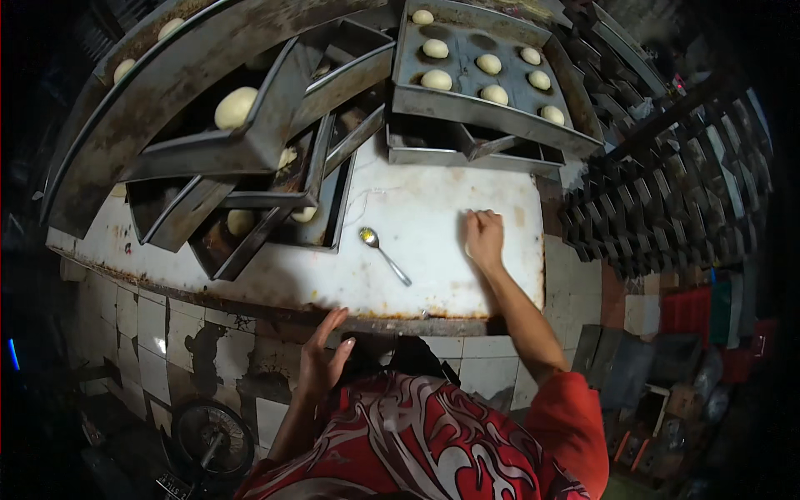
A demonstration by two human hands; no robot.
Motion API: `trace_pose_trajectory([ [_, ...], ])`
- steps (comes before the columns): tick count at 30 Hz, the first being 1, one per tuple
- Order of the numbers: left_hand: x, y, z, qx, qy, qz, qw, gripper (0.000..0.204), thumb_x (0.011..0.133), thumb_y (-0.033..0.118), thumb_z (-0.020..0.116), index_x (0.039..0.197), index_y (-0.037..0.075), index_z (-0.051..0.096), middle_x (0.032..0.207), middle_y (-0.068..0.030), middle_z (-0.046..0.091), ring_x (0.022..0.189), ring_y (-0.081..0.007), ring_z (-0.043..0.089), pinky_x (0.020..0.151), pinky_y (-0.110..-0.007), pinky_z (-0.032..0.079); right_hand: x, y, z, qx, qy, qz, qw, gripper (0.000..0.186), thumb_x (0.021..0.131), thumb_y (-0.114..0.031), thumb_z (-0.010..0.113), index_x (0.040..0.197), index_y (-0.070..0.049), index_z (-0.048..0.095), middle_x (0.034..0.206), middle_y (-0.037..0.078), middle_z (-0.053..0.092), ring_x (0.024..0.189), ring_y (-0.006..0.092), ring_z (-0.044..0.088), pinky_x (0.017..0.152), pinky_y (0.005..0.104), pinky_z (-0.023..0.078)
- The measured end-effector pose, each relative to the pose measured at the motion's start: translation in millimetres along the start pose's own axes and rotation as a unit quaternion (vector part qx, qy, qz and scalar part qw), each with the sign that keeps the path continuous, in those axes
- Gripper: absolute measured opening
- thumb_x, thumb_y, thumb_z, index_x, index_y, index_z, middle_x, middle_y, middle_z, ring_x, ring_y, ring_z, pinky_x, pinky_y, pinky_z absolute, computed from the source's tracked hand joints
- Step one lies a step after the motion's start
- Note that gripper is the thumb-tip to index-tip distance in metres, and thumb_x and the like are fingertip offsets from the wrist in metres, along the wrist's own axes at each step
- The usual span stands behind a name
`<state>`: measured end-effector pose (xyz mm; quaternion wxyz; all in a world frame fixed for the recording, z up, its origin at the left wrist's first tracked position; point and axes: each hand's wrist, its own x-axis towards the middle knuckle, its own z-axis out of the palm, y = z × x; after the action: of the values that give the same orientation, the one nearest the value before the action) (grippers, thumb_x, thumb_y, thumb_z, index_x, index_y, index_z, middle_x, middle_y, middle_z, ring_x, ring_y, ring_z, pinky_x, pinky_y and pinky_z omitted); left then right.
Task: The recorder takes portions of dough, fills them with a yellow paste using a spoon, seals them, and arranges them on stacked metal baking trays.
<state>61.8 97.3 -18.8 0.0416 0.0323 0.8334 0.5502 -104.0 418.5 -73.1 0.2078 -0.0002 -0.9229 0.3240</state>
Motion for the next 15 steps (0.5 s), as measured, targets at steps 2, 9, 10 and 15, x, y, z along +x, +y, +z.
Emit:
trace_pose_trajectory([
  [2, -2, 8, -10, -0.064, -0.034, 0.003, 0.997, 0.054, 0.081, 0.004, 0.061, 0.131, 0.002, 0.041, 0.125, -0.0145, 0.054, 0.119, -0.0242, 0.049, 0.099, -0.033, 0.035, -23, -39, 13, 0.022, -0.004, 0.020, 1.000, 0.030, 0.083, -0.019, 0.056, 0.060, 0.001, 0.052, 0.065, 0.020, 0.050, 0.069, 0.0358, 0.047, 0.065, 0.0453, 0.037],
  [9, 27, -5, -55, -0.043, -0.078, 0.073, 0.993, 0.050, 0.081, 0.011, 0.064, 0.127, 0.005, 0.046, 0.121, -0.0118, 0.056, 0.115, -0.0273, 0.051, 0.096, -0.034, 0.039, -62, -40, -25, -0.219, -0.055, -0.002, 0.974, 0.016, 0.075, -0.021, 0.060, 0.083, -0.006, 0.058, 0.086, 0.013, 0.055, 0.087, 0.0327, 0.050, 0.073, 0.0460, 0.040],
  [10, 33, -7, -57, -0.024, -0.094, 0.066, 0.993, 0.048, 0.081, 0.012, 0.064, 0.126, 0.006, 0.048, 0.120, -0.0119, 0.056, 0.114, -0.0280, 0.051, 0.095, -0.035, 0.039, -64, -42, -27, -0.223, -0.128, 0.007, 0.966, 0.022, 0.075, -0.023, 0.061, 0.089, -0.006, 0.058, 0.089, 0.014, 0.055, 0.091, 0.0328, 0.049, 0.077, 0.0462, 0.040],
  [15, 55, -7, -51, 0.024, -0.155, 0.018, 0.987, 0.043, 0.082, 0.020, 0.064, 0.122, 0.009, 0.054, 0.118, -0.0136, 0.057, 0.111, -0.0302, 0.052, 0.095, -0.035, 0.040, 24, -57, -85, 0.184, -0.589, 0.089, 0.782, 0.032, 0.079, -0.023, 0.062, 0.107, -0.007, 0.055, 0.101, 0.007, 0.059, 0.093, 0.0192, 0.055, 0.083, 0.0314, 0.043],
])
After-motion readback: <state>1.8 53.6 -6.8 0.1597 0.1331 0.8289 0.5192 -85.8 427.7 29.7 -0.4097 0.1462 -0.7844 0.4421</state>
